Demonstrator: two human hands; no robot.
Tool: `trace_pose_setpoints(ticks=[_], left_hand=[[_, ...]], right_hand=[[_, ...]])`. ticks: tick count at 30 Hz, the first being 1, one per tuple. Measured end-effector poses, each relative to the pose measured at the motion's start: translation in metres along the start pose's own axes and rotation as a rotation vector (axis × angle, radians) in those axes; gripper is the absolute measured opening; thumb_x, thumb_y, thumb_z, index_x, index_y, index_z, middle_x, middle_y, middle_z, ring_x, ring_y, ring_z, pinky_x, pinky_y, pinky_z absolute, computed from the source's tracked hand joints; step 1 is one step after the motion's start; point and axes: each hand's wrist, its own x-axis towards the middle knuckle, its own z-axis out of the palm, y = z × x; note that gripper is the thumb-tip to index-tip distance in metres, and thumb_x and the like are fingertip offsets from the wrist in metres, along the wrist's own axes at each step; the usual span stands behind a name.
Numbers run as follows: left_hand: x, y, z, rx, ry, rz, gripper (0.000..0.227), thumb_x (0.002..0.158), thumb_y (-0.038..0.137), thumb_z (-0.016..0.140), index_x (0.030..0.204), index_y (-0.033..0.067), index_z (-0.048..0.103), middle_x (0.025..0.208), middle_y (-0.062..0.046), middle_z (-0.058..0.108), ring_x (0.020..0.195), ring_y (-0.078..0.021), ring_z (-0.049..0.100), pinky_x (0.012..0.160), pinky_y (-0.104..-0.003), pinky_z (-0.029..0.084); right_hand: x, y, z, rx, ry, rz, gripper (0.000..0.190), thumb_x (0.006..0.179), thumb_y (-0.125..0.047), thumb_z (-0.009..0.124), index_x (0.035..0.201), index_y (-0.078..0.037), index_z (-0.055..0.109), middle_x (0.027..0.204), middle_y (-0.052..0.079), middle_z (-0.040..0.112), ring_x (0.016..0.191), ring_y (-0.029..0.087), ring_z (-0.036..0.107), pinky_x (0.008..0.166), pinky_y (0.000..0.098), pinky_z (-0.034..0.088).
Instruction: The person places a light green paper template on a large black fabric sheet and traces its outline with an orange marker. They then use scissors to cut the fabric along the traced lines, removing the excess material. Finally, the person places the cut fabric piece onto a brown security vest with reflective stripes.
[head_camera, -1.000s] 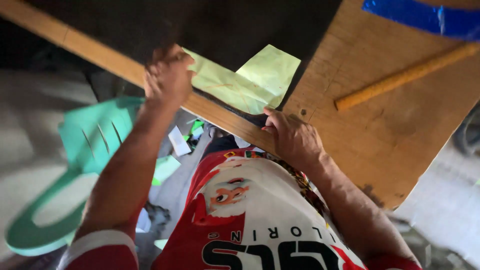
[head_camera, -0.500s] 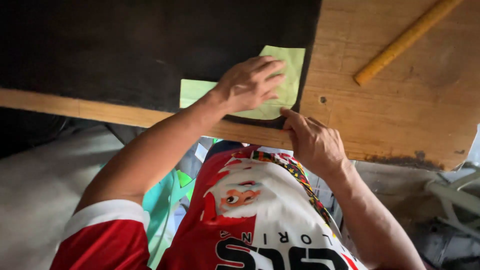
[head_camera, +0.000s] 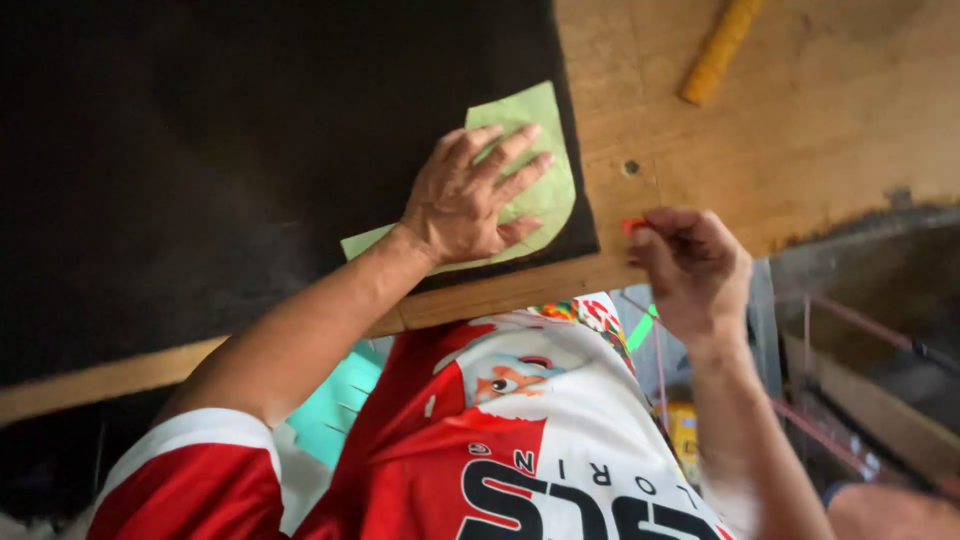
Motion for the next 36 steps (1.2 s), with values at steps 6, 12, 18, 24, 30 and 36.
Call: trace_pose_setpoints(ticks=[6, 12, 18, 24, 30, 36], left_hand=[[-0.004, 0.0, 0.002, 0.013, 0.021, -0.046, 0.064, 0.095, 0.076, 0.042, 0.139, 0.0324, 0.061, 0.143, 0.0, 0.055, 0.118, -0.0263, 0.056, 0.098, -0.045, 0.046], [-0.003, 0.0, -0.001, -0.035, -0.008, -0.06, 0.06, 0.096, 0.07, 0.047, 0.141, 0.0316, 0.06, 0.147, 0.0, 0.052, 0.12, -0.0282, 0.054, 0.102, -0.045, 0.046], [-0.003, -0.001, -0.002, -0.055, -0.035, -0.08, 0.059, 0.096, 0.067, 0.053, 0.141, 0.0291, 0.059, 0.15, -0.001, 0.05, 0.124, -0.031, 0.053, 0.103, -0.048, 0.045], [-0.002, -0.001, 0.0, -0.086, -0.025, -0.1, 0.059, 0.094, 0.064, 0.057, 0.14, 0.0284, 0.06, 0.149, -0.003, 0.051, 0.131, -0.0361, 0.051, 0.109, -0.053, 0.043], [0.0, -0.002, -0.004, -0.137, -0.016, -0.119, 0.065, 0.084, 0.059, 0.073, 0.138, 0.026, 0.062, 0.149, -0.005, 0.052, 0.135, -0.0395, 0.049, 0.112, -0.058, 0.042], [0.001, -0.003, -0.006, -0.146, -0.055, -0.138, 0.068, 0.081, 0.058, 0.076, 0.14, 0.0266, 0.061, 0.153, -0.007, 0.048, 0.14, -0.0402, 0.046, 0.116, -0.059, 0.039]], right_hand=[[-0.022, -0.017, 0.049, -0.284, 0.131, 0.082, 0.022, 0.088, -0.01, 0.082, 0.108, -0.008, 0.075, 0.087, 0.004, 0.072, 0.076, 0.007, 0.068, 0.065, 0.0173, 0.055], [-0.017, -0.018, 0.063, -0.456, 0.229, -0.093, 0.015, 0.086, -0.005, 0.083, 0.1, -0.002, 0.077, 0.077, 0.008, 0.067, 0.069, 0.013, 0.066, 0.053, 0.0193, 0.052], [-0.004, -0.011, 0.068, -0.647, 0.218, -0.257, 0.012, 0.085, -0.005, 0.083, 0.097, -0.007, 0.08, 0.075, 0.005, 0.067, 0.066, 0.019, 0.068, 0.047, 0.0259, 0.054], [0.009, -0.025, 0.071, -0.78, 0.204, -0.344, 0.011, 0.083, -0.003, 0.08, 0.094, -0.007, 0.078, 0.073, 0.008, 0.065, 0.067, 0.025, 0.068, 0.051, 0.0317, 0.055], [0.03, -0.034, 0.071, -0.837, 0.162, -0.392, 0.007, 0.085, -0.006, 0.078, 0.092, -0.008, 0.078, 0.071, 0.008, 0.063, 0.066, 0.026, 0.067, 0.055, 0.0351, 0.055], [0.051, -0.04, 0.073, -0.952, 0.09, -0.478, 0.006, 0.088, -0.007, 0.076, 0.092, -0.01, 0.078, 0.072, 0.005, 0.063, 0.067, 0.024, 0.066, 0.061, 0.0346, 0.056]])
